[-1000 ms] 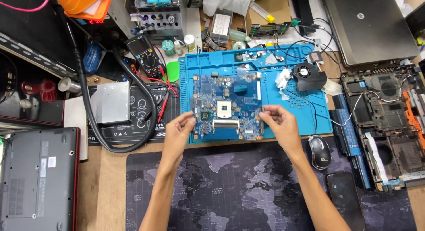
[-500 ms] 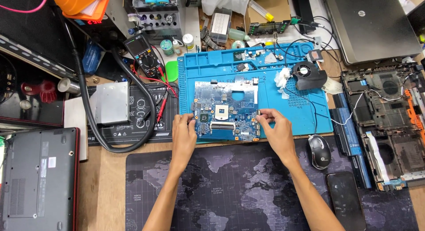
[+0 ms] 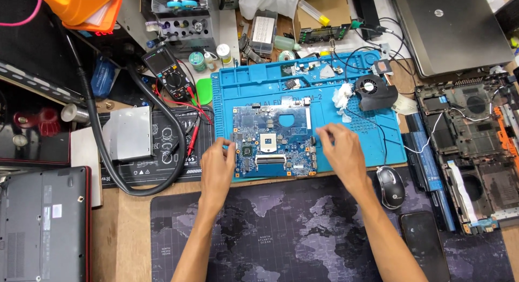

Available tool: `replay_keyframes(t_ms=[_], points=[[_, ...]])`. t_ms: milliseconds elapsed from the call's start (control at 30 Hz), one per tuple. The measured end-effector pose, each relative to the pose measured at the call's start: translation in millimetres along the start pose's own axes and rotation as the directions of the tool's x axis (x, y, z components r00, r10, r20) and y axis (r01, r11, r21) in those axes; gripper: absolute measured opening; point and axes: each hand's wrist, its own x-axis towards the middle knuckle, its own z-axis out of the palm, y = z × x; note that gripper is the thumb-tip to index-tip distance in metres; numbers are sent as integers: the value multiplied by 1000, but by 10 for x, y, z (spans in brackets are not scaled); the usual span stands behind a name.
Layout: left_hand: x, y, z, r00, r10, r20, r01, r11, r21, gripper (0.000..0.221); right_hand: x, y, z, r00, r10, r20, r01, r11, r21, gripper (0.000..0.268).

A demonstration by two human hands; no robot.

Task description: Cleaning a laptop motherboard and inspecting a CPU chip using a precision tool

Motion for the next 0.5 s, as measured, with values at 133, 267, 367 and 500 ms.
replay_keyframes(t_ms=[133,267,367,500], points=[[356,-191,158,991,81,-106,-66,989,135,23,330,-140,-104,991,-114,-62,115,993,10,18],[782,-266,359,967,128,-219,-140,989,-41,28,762,-188,29,966,-233,-113,239,970,40,22],[1001,-395,545,943,151,-296,-215,957,-197,28,1084,-108,227,949,-277,-148,281,960,7,22],[989,-422,584,926,166,-339,-259,933,-251,28,1348,-87,405,940,-288,-185,265,954,-140,17]])
